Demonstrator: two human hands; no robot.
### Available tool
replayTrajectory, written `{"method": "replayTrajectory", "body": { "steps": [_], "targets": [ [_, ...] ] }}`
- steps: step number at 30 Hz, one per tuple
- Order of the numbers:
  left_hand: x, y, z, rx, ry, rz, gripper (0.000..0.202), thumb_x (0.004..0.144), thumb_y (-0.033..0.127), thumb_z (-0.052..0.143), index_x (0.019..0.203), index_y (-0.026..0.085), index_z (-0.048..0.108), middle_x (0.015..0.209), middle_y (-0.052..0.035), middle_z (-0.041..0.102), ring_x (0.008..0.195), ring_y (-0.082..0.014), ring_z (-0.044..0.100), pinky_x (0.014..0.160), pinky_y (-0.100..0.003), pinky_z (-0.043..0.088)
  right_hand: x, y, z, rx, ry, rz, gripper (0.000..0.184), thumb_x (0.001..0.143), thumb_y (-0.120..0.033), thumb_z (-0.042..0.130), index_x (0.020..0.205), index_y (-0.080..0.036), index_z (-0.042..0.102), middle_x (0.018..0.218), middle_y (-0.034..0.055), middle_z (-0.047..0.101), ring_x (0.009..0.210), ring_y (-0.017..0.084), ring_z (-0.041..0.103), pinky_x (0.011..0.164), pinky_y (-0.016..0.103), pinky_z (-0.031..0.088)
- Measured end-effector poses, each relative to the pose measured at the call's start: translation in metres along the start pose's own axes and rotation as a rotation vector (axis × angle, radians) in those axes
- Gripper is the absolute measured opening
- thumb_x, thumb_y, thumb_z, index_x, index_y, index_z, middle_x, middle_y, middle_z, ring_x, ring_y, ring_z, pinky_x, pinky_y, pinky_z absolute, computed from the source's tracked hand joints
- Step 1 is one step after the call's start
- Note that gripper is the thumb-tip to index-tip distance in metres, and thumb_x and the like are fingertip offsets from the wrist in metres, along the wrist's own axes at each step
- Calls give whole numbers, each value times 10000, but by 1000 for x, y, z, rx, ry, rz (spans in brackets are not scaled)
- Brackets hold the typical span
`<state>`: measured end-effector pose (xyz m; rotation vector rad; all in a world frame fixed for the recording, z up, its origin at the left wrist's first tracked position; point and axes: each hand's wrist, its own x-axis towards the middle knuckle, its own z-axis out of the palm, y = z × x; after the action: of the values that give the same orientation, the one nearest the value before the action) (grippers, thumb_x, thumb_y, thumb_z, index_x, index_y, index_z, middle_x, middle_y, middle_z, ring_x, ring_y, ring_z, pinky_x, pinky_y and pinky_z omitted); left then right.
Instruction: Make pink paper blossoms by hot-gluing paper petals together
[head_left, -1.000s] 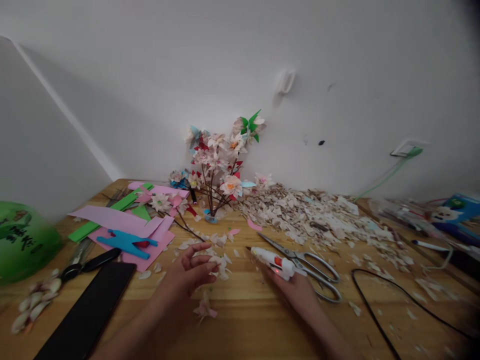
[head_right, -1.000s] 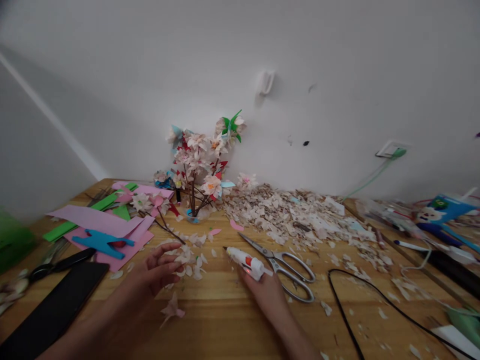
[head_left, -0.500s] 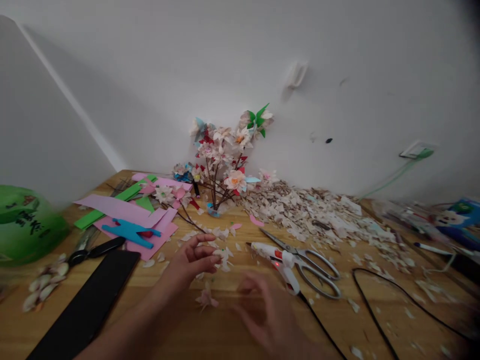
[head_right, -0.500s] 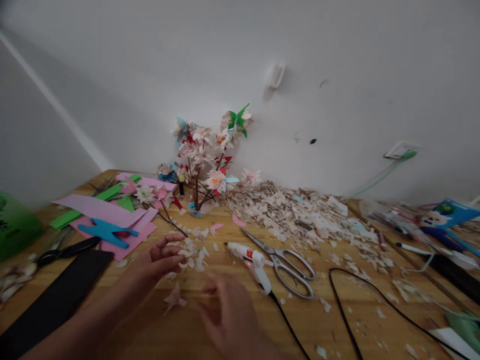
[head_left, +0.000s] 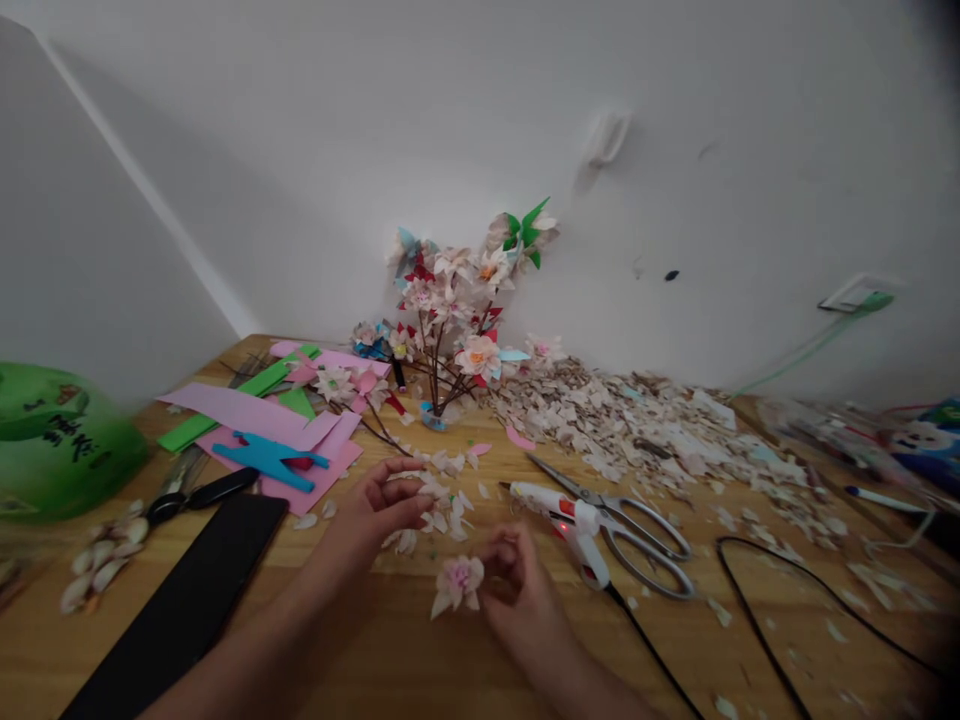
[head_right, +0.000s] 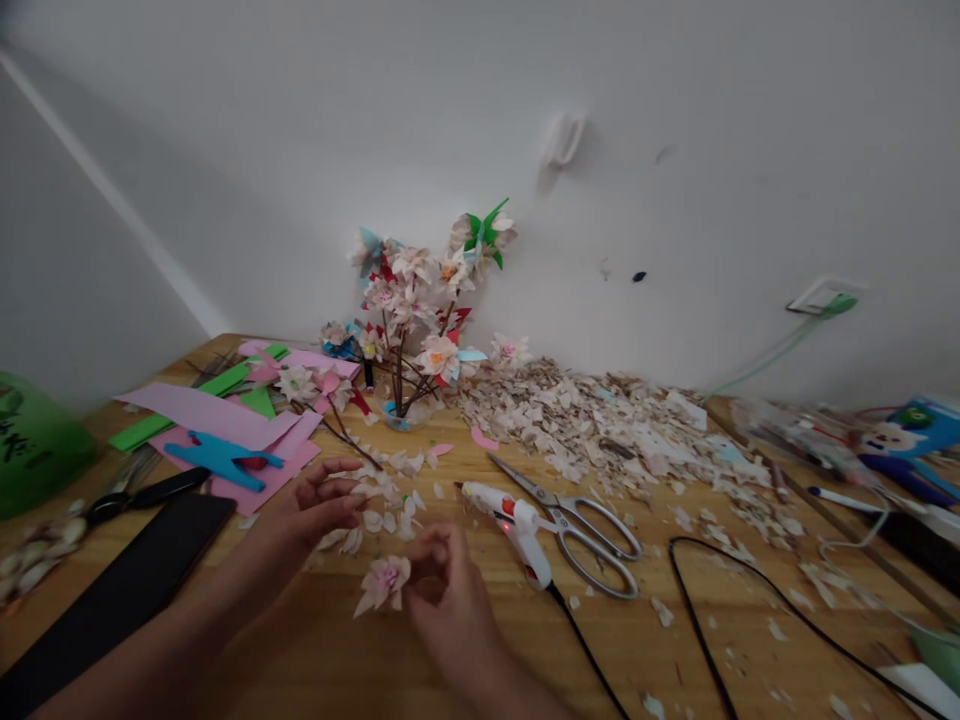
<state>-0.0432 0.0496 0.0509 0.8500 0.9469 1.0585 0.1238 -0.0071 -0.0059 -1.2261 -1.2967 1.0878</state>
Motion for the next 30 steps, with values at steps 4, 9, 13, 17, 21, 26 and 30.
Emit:
{"method": "replayTrajectory", "body": {
  "steps": [4, 9, 13, 17, 21, 26, 30],
  "targets": [
    [3, -2, -3, 60, 30, -10, 423, 559, 218, 770, 918, 188, 548, 641, 53, 640, 592, -85, 589, 554, -184, 438, 1, -3, -7, 88, 162, -89, 338, 578, -92, 581, 821, -259, 416, 705, -57, 575, 646, 128, 611, 607, 237, 498],
    [7, -9, -4, 117, -29, -7, 427, 542, 257, 776, 884, 175, 535, 593, 58, 615, 534, -83, 559, 534, -198, 425, 1, -5, -7, 117, 156, -121, 338, 591, -75, 602, 820, -261, 437, 698, -63, 573, 627, 114, 614, 596, 218, 511],
    [4, -9, -4, 203, -107, 50, 393, 618, 257, 716, 938, 185, 500, 620, 60, 592, 546, -87, 549, 539, -208, 415, -2, -3, -7, 101, 135, -174, 345, 623, -48, 573, 848, -274, 442, 714, -69, 580, 627, 104, 621, 578, 198, 516],
    [-8, 2, -1, 477, -219, 223, 362, 703, 194, 613, 1027, 212, 453, 706, 44, 575, 624, -106, 548, 588, -233, 440, -5, 2, -14, -110, 85, -358, 301, 732, -54, 534, 916, -278, 452, 767, -33, 620, 699, 132, 637, 642, 252, 529],
    [-23, 10, 0, 847, -325, 456, 449, 725, 81, 519, 1120, 263, 408, 809, 30, 608, 713, -116, 572, 689, -257, 466, -7, 1, -23, -355, -12, -519, 270, 771, -40, 497, 943, -248, 506, 845, 23, 649, 801, 174, 641, 722, 316, 519],
    [-28, 8, 1, 1206, -394, 729, 391, 732, 55, 512, 1062, 262, 480, 887, -15, 640, 817, -158, 606, 693, -270, 478, -8, -7, -27, -430, -104, -528, 256, 794, -42, 474, 950, -233, 544, 880, 44, 667, 839, 179, 642, 738, 308, 522],
    [-28, 3, 3, 1339, -453, 930, 315, 784, 72, 476, 1057, 225, 514, 844, -50, 655, 769, -173, 617, 636, -263, 492, -9, -7, -28, -425, -101, -480, 270, 781, -45, 492, 955, -245, 543, 877, 39, 671, 833, 189, 647, 742, 329, 532]
  ]
}}
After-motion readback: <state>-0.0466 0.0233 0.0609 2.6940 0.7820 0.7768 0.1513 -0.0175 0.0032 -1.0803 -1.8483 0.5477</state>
